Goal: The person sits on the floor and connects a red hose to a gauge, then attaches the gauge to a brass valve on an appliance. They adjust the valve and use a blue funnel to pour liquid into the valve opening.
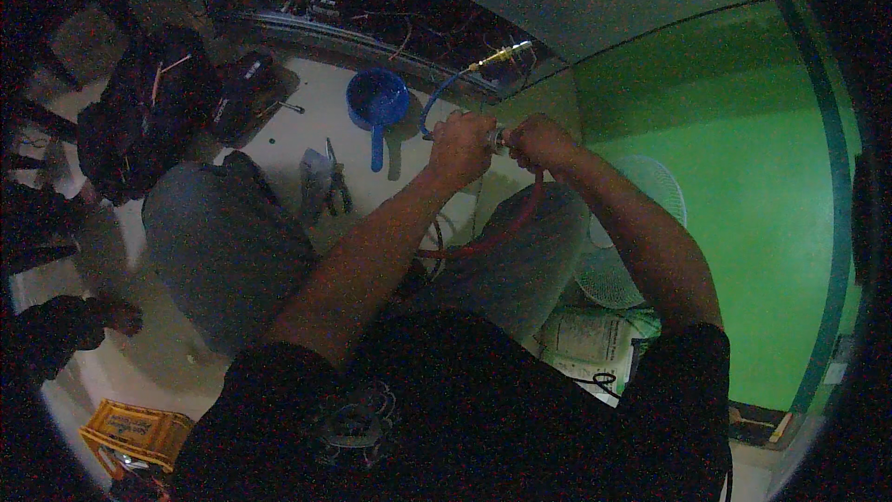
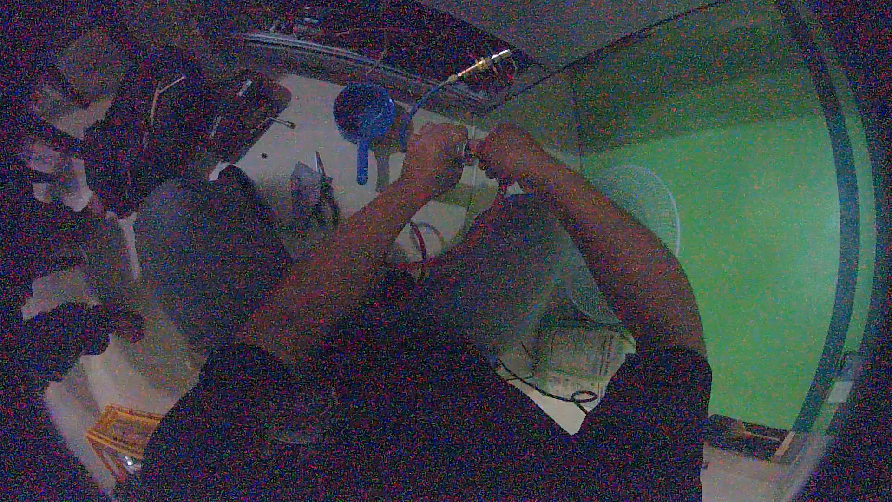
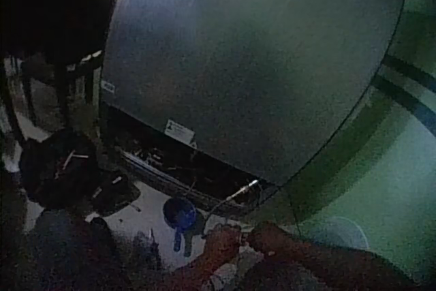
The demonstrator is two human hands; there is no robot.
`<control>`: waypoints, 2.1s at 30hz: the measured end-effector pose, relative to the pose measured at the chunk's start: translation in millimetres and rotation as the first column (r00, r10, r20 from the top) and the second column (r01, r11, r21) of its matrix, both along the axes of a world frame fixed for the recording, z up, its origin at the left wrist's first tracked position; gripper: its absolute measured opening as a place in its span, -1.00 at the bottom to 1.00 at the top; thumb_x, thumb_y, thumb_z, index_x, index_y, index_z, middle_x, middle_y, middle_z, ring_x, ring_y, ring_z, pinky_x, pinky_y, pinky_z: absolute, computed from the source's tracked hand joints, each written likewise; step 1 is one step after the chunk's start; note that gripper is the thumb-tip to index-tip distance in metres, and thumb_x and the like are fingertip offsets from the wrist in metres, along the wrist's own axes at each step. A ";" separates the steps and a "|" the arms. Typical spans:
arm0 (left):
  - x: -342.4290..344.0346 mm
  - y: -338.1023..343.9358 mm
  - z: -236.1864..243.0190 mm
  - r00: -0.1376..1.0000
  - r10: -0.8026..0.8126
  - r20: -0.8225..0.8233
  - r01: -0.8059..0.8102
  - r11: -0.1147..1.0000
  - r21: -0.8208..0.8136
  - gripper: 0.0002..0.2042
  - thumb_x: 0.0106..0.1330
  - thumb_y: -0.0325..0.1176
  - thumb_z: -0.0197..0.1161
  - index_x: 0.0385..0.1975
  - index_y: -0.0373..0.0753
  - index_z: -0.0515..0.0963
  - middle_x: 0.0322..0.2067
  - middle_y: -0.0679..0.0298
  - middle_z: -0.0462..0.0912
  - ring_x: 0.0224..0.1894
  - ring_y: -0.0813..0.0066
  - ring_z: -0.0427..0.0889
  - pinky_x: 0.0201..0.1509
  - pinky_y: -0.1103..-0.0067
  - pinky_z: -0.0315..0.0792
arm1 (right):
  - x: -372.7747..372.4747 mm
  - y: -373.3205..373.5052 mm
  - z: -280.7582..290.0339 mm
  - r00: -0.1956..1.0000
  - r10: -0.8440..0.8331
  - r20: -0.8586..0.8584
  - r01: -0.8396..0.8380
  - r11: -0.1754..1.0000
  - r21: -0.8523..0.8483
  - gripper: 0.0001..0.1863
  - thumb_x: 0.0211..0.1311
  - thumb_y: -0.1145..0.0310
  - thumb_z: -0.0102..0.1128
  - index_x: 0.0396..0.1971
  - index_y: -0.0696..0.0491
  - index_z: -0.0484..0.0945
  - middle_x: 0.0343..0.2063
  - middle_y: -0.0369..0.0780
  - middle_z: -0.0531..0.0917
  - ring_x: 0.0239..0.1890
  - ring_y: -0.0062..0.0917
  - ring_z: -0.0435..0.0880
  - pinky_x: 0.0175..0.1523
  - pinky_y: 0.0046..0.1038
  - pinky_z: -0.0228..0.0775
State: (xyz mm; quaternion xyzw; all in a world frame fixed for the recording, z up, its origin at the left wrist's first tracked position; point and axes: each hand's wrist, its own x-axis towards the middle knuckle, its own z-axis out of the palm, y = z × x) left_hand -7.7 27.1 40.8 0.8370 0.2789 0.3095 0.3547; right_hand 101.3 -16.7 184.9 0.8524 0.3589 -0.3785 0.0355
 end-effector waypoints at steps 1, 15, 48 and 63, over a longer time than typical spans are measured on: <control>-0.4 0.0 1.1 1.000 0.004 0.007 -0.004 1.000 0.007 -0.82 0.05 -0.39 0.29 -0.32 -0.17 0.54 -0.30 0.10 0.60 -0.13 0.02 0.55 -0.11 0.16 0.43 | -0.5 -1.2 0.5 0.998 -0.044 -0.051 0.045 0.999 0.024 -0.67 0.30 0.14 0.09 -0.52 0.08 0.54 -0.67 -0.30 0.51 -0.72 -0.56 0.42 -0.65 -0.39 0.21; 14.1 15.2 -10.1 0.997 -0.060 0.037 0.066 0.980 -0.188 -0.79 -0.02 -0.47 0.30 -0.34 -0.26 0.55 -0.34 0.00 0.58 -0.19 -0.06 0.55 -0.19 0.18 0.44 | 23.2 -17.7 -7.0 0.695 -0.379 -0.611 0.525 0.848 0.071 -0.65 0.40 0.06 -0.01 -0.30 0.06 0.56 -0.51 -0.27 0.60 -0.57 -0.56 0.52 -0.50 -0.48 0.35; -5.6 27.5 -4.7 0.962 -0.160 0.221 0.178 0.982 -0.067 -0.53 -0.09 -0.42 0.46 -0.11 -0.24 0.49 -0.20 0.06 0.60 -0.14 0.00 0.60 -0.06 0.31 0.48 | -83.3 -67.8 -25.2 0.499 -0.120 -0.858 0.831 0.346 0.435 -0.69 0.42 0.19 -0.04 -0.04 0.11 0.43 -0.30 -0.13 0.63 -0.33 -0.42 0.66 -0.16 -0.38 0.54; -12.6 55.4 -27.1 0.930 -0.320 0.182 0.360 0.686 -0.632 -0.43 0.03 -0.11 0.52 0.00 -0.27 0.52 -0.12 0.10 0.60 -0.11 0.30 0.57 -0.03 0.41 0.46 | -62.2 -75.0 -57.1 0.426 -0.083 -0.901 0.720 0.634 0.282 -0.75 0.29 0.38 0.00 -0.10 0.13 0.51 -0.27 -0.12 0.64 -0.25 -0.36 0.65 -0.08 -0.26 0.48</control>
